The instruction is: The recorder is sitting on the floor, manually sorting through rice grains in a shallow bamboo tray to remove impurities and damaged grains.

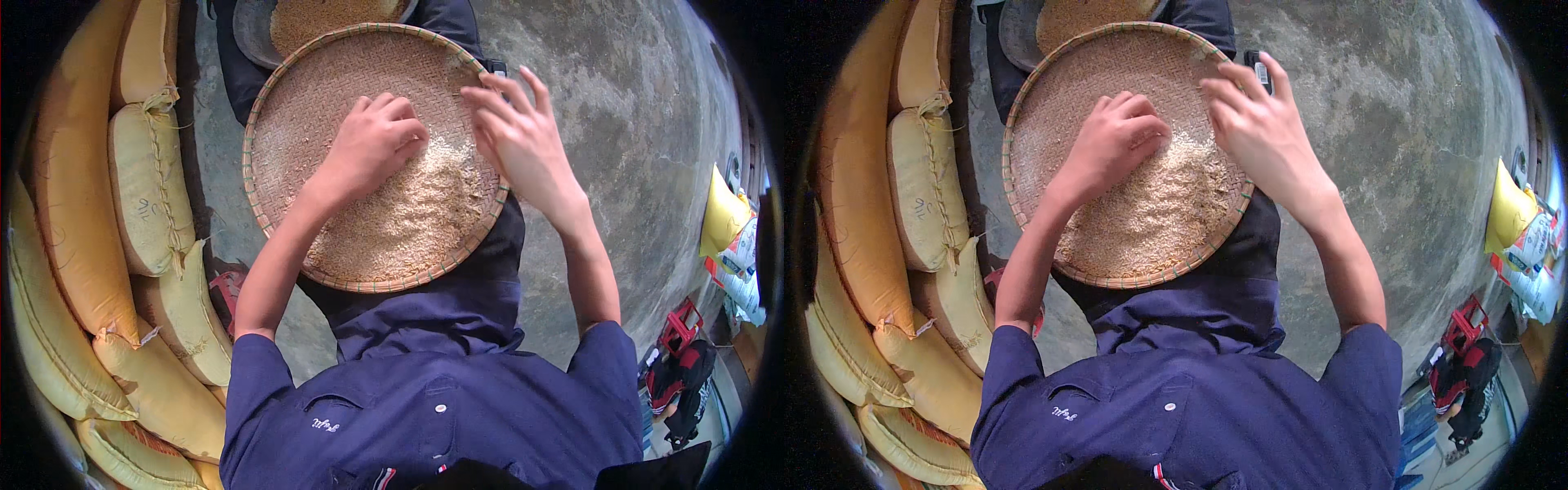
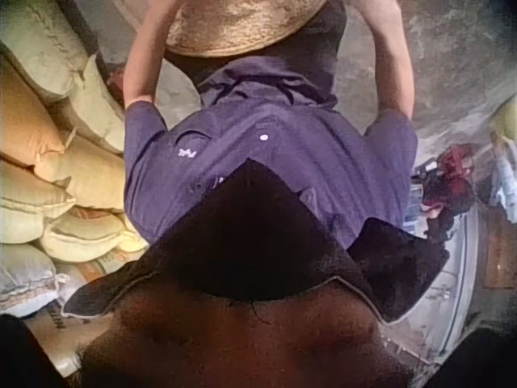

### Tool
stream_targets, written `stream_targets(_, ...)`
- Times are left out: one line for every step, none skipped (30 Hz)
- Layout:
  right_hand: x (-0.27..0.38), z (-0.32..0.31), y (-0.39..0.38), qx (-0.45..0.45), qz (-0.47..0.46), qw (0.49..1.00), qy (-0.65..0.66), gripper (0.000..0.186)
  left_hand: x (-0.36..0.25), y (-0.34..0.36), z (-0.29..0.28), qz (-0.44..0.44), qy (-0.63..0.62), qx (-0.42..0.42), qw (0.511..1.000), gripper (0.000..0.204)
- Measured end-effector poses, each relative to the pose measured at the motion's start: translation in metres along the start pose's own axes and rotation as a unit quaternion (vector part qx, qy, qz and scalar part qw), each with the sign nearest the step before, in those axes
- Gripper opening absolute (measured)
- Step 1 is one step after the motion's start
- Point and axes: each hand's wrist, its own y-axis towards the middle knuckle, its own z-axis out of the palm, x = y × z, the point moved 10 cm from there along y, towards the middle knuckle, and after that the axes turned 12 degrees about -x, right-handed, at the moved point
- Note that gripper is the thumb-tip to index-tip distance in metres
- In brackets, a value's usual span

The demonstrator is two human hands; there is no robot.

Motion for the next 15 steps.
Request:
stream_targets(-0.004, 0.000, 0.009, -0.002, 0.000, 1.000, 0.000, 0.015, -0.002, 0.001, 0.000, 0.001, 0.002, 0.000, 1.000, 0.011)
stream_targets(-0.011, -0.006, 0.022, -0.036, 0.009, 0.999, 0.004, 0.012, -0.003, 0.003, 0.002, 0.003, 0.008, 0.007, 1.000, 0.012)
stream_targets(-0.017, -0.011, 0.036, -0.071, 0.017, 0.997, 0.010, 0.010, -0.005, 0.003, 0.003, 0.003, 0.016, 0.014, 1.000, 0.012)
stream_targets(-0.023, -0.015, 0.054, -0.108, 0.025, 0.994, 0.013, 0.008, -0.007, 0.005, 0.003, 0.007, 0.018, 0.015, 1.000, 0.012)
stream_targets(-0.027, -0.013, 0.078, -0.113, 0.025, 0.993, 0.014, 0.008, -0.006, 0.003, 0.003, 0.005, 0.025, 0.023, 0.999, 0.011)
stream_targets(-0.029, -0.022, 0.101, -0.168, 0.018, 0.985, 0.048, 0.019, -0.006, 0.002, 0.005, 0.004, 0.031, 0.031, 0.999, 0.011)
stream_targets(-0.030, -0.028, 0.117, -0.222, 0.010, 0.972, 0.082, 0.033, -0.006, 0.002, 0.006, 0.007, 0.033, 0.032, 0.999, 0.011)
stream_targets(-0.033, -0.020, 0.128, -0.224, 0.011, 0.971, 0.079, 0.033, -0.006, 0.002, 0.008, 0.009, 0.035, 0.031, 0.999, 0.011)
stream_targets(-0.035, -0.015, 0.139, -0.241, 0.009, 0.969, 0.053, 0.024, -0.006, 0.002, 0.008, 0.009, 0.038, 0.030, 0.999, 0.011)
stream_targets(-0.036, -0.015, 0.144, -0.257, 0.007, 0.966, 0.027, 0.017, -0.007, 0.004, 0.008, 0.010, 0.040, 0.030, 0.999, 0.011)
stream_targets(-0.038, -0.013, 0.144, -0.258, 0.005, 0.966, 0.029, 0.017, -0.008, 0.005, 0.008, 0.004, 0.040, 0.032, 0.999, 0.012)
stream_targets(-0.042, -0.009, 0.143, -0.237, 0.003, 0.967, 0.089, 0.015, -0.007, 0.005, 0.008, -0.002, 0.039, 0.033, 0.999, 0.012)
stream_targets(-0.046, -0.004, 0.141, -0.215, 0.001, 0.965, 0.149, 0.013, -0.006, 0.005, 0.006, -0.005, 0.040, 0.031, 0.999, 0.012)
stream_targets(-0.047, -0.001, 0.133, -0.214, -0.002, 0.965, 0.153, 0.013, -0.002, 0.004, 0.002, -0.027, 0.012, 0.020, 0.999, 0.012)
stream_targets(-0.052, 0.013, 0.120, -0.161, 0.026, 0.978, 0.133, 0.010, 0.001, 0.004, -0.001, -0.049, -0.019, 0.008, 0.999, 0.012)
